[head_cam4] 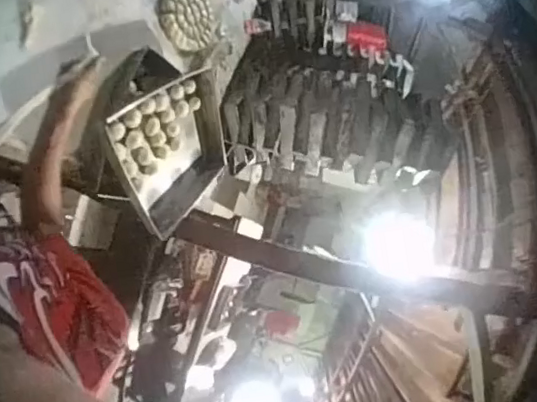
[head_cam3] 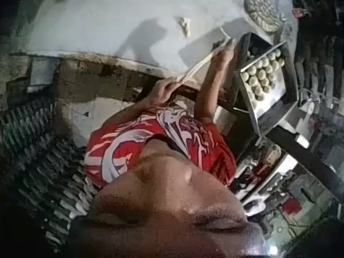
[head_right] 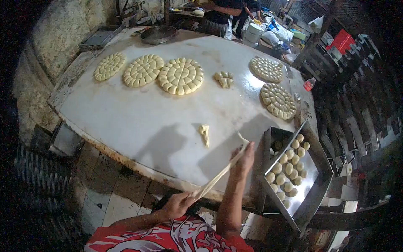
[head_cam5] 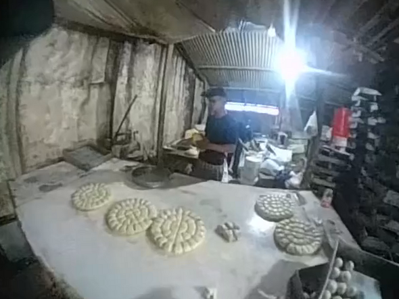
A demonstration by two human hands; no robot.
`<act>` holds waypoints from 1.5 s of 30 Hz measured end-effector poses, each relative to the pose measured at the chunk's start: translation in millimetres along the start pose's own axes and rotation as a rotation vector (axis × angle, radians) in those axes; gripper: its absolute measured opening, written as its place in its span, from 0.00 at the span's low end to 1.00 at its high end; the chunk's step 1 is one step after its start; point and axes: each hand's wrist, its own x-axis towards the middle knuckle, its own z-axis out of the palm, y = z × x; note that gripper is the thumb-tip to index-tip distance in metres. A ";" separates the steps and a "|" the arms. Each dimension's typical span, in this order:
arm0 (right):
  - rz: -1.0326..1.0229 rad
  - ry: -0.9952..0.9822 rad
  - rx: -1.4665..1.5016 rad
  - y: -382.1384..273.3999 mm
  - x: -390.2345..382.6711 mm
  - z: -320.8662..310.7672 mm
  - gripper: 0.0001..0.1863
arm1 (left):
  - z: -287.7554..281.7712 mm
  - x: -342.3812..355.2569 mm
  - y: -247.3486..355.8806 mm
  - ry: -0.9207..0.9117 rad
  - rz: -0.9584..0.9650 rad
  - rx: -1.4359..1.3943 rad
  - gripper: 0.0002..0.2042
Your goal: Shaping bread dough balls and arranging them into patterns on a production table.
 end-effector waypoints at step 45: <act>-0.765 -0.302 -1.345 124.1 25.1 -81.2 0.08 | -231.6 218.0 -70.1 0.525 -0.183 0.733 0.13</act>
